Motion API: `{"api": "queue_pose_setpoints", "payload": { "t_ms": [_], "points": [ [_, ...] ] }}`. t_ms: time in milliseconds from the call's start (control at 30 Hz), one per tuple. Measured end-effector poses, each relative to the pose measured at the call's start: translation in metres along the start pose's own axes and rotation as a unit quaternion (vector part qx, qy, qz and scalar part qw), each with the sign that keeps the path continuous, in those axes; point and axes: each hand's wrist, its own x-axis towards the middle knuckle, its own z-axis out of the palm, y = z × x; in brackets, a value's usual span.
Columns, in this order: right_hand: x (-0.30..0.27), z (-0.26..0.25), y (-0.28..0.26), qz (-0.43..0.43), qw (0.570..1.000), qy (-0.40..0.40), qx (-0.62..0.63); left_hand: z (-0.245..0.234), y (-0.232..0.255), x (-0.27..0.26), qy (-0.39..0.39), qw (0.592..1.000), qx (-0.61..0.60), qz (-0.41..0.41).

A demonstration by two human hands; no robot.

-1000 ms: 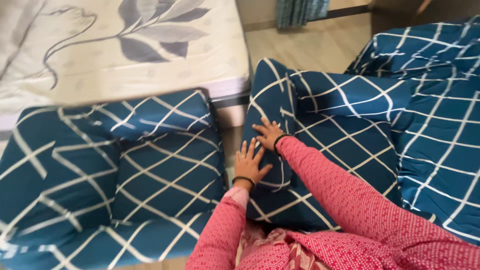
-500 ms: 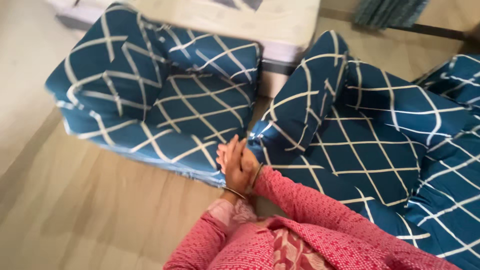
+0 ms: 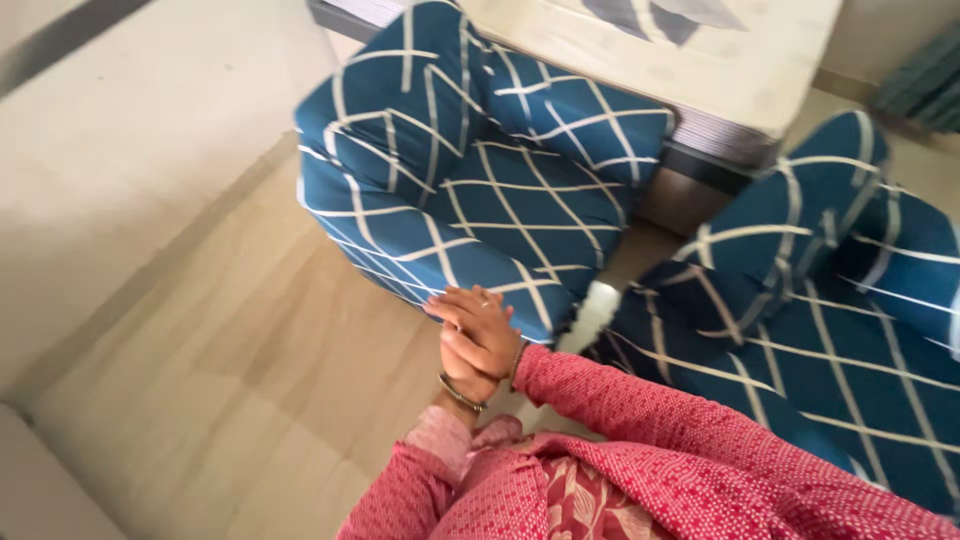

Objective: The person moves a blue armchair with a white grid pattern across the room, repositioning it near a bed. The person uses both hands to lift and guide the chair into place.

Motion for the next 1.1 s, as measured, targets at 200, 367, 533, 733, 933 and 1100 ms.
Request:
{"api": "queue_pose_setpoints", "payload": {
  "t_ms": [200, 367, 533, 733, 933, 1100],
  "points": [
    [0.074, 0.055, 0.031, -0.061, 0.989, -0.02, -0.132, 0.016, 0.128, -0.002, 0.158, 0.983, 0.052, -0.081],
    [0.11, 0.101, 0.058, 0.061, 0.983, -0.01, -0.174, -0.033, 0.196, 0.017, 0.242, 0.957, 0.14, -0.077],
    [0.127, 0.132, 0.101, 0.133, 0.961, 0.032, -0.239, -0.099, 0.257, 0.054, 0.309, 0.916, 0.257, -0.02],
    [0.131, 0.157, 0.202, 0.239, 0.931, 0.023, -0.276, -0.161, 0.305, 0.132, 0.284, 0.914, 0.291, -0.017],
    [0.141, 0.193, 0.288, 0.428, 0.858, -0.048, -0.282, -0.16, 0.341, 0.258, 0.188, 0.761, 0.619, -0.055],
    [0.171, 0.22, 0.311, 0.543, 0.769, -0.22, -0.256, -0.127, 0.392, 0.32, 0.094, 0.425, 0.898, -0.067]
  ]
}}
